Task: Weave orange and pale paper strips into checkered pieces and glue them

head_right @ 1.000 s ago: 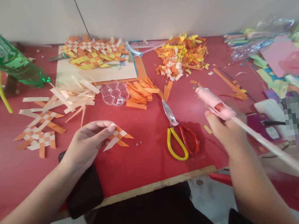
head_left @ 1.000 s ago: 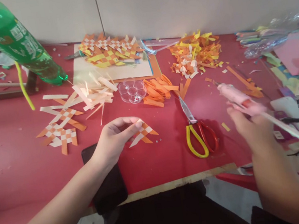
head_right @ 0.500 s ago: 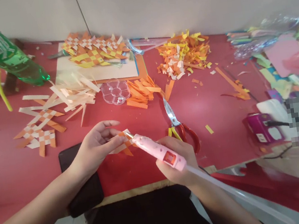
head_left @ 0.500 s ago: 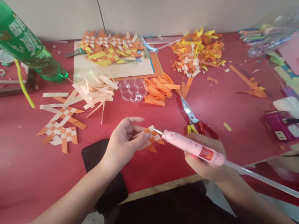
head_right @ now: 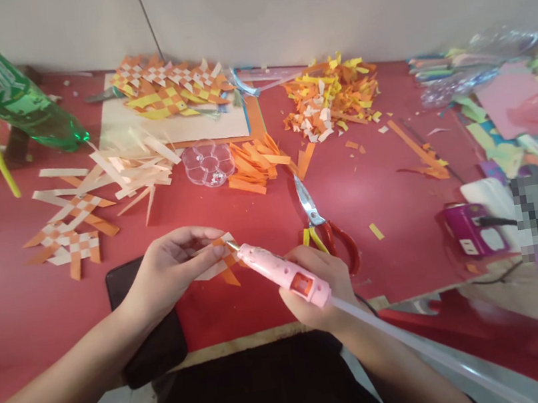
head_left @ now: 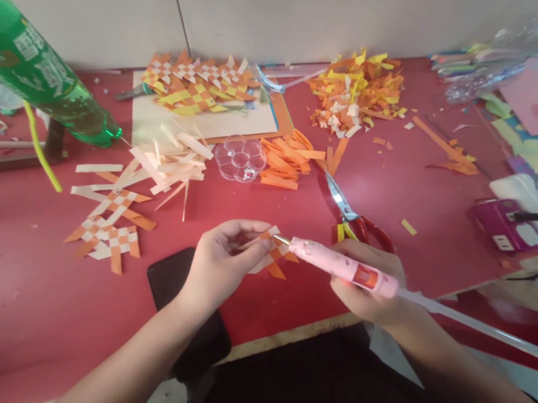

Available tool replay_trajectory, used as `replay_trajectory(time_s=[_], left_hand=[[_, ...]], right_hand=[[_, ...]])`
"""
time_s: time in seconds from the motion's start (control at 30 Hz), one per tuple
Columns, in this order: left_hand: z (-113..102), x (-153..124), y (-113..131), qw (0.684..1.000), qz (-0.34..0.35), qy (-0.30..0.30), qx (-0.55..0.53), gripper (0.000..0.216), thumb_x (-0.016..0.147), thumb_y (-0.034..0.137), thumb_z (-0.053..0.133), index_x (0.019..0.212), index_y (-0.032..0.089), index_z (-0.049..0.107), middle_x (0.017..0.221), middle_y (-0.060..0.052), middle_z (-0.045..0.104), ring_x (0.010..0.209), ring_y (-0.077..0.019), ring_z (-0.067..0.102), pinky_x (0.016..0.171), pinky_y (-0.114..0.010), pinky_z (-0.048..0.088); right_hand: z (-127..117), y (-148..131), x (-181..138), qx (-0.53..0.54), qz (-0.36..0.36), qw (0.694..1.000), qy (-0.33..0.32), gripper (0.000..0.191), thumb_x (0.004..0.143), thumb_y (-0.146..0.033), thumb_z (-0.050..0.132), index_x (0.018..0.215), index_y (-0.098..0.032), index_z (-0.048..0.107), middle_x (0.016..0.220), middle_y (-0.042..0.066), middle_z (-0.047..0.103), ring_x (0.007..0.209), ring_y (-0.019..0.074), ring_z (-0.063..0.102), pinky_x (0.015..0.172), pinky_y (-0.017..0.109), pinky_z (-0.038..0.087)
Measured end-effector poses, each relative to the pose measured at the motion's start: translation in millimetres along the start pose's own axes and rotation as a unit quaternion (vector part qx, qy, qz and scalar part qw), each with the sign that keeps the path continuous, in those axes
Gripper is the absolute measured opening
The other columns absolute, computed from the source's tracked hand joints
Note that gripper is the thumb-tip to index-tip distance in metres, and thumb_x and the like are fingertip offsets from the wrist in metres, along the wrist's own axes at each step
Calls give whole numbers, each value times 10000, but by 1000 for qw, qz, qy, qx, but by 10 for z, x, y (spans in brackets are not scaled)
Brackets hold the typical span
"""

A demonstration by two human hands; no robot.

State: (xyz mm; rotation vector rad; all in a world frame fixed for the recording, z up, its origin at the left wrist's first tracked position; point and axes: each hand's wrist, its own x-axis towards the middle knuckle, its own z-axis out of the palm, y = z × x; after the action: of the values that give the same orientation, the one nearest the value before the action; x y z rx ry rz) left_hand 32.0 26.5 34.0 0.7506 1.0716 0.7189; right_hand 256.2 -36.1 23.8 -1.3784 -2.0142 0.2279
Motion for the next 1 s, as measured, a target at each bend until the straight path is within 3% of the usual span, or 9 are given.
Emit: replay_trajectory(time_s=[0.4, 0.73, 0.87, 1.0], left_hand=[[1, -29, 2, 1000, 5, -2, 6, 249, 732, 280, 826, 924, 150, 735, 895, -51, 780, 796, -156, 747, 704, -187, 602], [-3, -28, -34, 996, 34, 20, 86, 252, 758, 323, 794, 939, 155, 744, 887, -68, 776, 789, -193, 748, 701, -254, 622], [-33, -18, -27, 996, 53, 10, 65, 212, 746, 299, 807, 890, 162, 734, 902, -55, 776, 837, -195, 750, 760, -258, 621], [-73, 0, -15, 998, 60, 6, 4, 235, 757, 293, 808, 931, 164, 717, 908, -40, 764, 838, -187, 748, 778, -277, 629]], right_hand=[[-21, -41, 29, -11, 5, 1000, -2, 184, 691, -48, 474, 744, -224, 480, 583, -33, 489, 487, 109, 490, 426, 239, 414], [-29, -25, 5, -49, 16, 999, -16, 154, 697, -99, 516, 770, -235, 510, 571, -35, 532, 461, 117, 495, 443, 246, 408], [-201, 263, 13, -164, 67, 984, -29, 103, 715, -163, 583, 785, -235, 562, 612, -10, 589, 516, 150, 534, 502, 271, 402], [-543, 887, 49, -260, 125, 955, -71, 184, 709, -206, 575, 893, -222, 581, 766, 66, 631, 644, 220, 559, 562, 319, 381]])
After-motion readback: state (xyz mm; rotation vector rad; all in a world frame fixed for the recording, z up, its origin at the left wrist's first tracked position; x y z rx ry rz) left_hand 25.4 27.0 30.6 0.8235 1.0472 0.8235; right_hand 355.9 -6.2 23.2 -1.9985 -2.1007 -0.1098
